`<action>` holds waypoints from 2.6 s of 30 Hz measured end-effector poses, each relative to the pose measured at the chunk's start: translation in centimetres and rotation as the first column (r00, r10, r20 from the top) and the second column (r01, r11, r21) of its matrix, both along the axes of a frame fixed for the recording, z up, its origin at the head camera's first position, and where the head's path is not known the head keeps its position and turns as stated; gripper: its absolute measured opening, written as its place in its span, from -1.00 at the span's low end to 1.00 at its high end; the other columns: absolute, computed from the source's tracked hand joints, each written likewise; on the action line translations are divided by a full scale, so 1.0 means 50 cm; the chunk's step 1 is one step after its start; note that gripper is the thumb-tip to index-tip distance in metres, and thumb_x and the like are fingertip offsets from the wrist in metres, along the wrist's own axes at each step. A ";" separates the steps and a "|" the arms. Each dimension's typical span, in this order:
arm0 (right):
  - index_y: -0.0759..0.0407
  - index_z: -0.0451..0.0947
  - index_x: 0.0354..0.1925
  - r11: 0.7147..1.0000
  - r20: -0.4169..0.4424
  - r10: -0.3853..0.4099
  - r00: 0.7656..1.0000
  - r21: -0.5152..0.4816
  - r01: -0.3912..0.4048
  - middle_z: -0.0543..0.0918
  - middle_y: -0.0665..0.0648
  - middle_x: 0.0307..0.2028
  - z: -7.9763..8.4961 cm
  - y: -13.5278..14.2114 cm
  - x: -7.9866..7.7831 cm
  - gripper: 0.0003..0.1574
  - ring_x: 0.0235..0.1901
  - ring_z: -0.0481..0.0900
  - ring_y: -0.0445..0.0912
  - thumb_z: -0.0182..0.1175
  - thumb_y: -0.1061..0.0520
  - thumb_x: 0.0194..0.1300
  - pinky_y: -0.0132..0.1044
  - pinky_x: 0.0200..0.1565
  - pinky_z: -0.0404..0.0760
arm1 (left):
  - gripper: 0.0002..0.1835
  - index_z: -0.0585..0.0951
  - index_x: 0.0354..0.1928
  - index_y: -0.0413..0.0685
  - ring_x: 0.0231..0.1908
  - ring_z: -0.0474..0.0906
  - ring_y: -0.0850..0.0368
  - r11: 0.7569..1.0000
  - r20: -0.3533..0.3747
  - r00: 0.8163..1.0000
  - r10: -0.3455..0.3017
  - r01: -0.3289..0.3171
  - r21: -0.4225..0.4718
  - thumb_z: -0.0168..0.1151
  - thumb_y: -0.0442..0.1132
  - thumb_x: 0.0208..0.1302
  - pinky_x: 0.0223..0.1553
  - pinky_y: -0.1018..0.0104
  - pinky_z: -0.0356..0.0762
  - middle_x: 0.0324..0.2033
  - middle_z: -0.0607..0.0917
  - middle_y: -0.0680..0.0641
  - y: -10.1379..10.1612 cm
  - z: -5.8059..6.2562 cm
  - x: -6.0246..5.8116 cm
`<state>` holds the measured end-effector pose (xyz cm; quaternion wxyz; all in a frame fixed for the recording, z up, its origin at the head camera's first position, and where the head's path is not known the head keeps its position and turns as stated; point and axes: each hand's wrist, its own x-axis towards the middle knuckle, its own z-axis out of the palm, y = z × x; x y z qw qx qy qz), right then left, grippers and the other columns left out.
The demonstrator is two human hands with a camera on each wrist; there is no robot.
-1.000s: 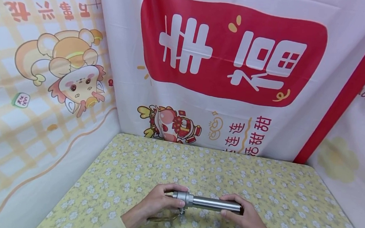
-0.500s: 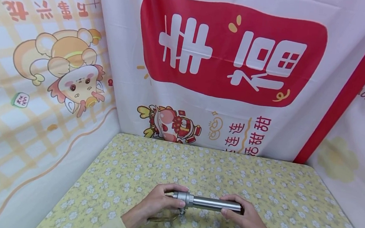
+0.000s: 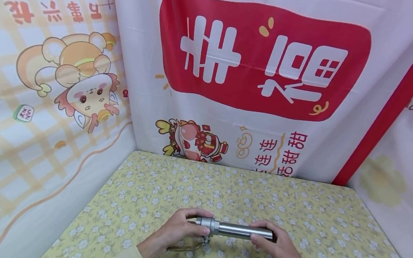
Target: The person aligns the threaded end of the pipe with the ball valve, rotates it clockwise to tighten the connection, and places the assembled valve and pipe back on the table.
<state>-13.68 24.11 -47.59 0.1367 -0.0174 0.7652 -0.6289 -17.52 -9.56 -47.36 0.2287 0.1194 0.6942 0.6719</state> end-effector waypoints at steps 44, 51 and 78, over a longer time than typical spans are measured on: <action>0.30 0.55 0.29 0.998 -0.050 0.053 0.997 -0.026 -0.054 0.63 0.25 0.18 -0.008 0.004 0.003 -0.42 -0.01 0.68 0.03 0.46 0.05 0.48 -0.14 -0.05 0.80 | -0.43 0.72 0.34 -0.08 0.02 0.77 0.02 1.000 -0.013 1.000 0.000 0.000 -0.001 0.61 -0.16 0.32 0.08 0.03 0.85 0.23 0.70 -0.09 -0.001 -0.006 0.004; 0.28 0.57 0.29 0.999 -0.027 0.029 0.999 -0.016 -0.030 0.66 0.23 0.17 -0.006 0.004 0.005 -0.43 -0.02 0.69 0.02 0.44 0.01 0.50 -0.12 -0.03 0.80 | -0.43 0.72 0.34 -0.07 0.01 0.78 0.02 1.000 -0.015 1.000 0.003 -0.003 -0.004 0.62 -0.16 0.31 0.08 0.03 0.85 0.22 0.71 -0.09 0.000 -0.005 0.004; 0.25 0.61 0.29 0.999 -0.014 -0.044 0.999 0.023 0.044 0.70 0.19 0.10 -0.004 -0.004 0.006 -0.42 -0.10 0.66 0.00 0.42 -0.06 0.52 -0.13 -0.13 0.74 | -0.44 0.72 0.34 -0.06 0.01 0.78 0.03 1.000 -0.005 1.000 -0.001 0.001 -0.001 0.61 -0.14 0.32 0.07 0.06 0.85 0.23 0.71 -0.08 0.002 -0.003 0.006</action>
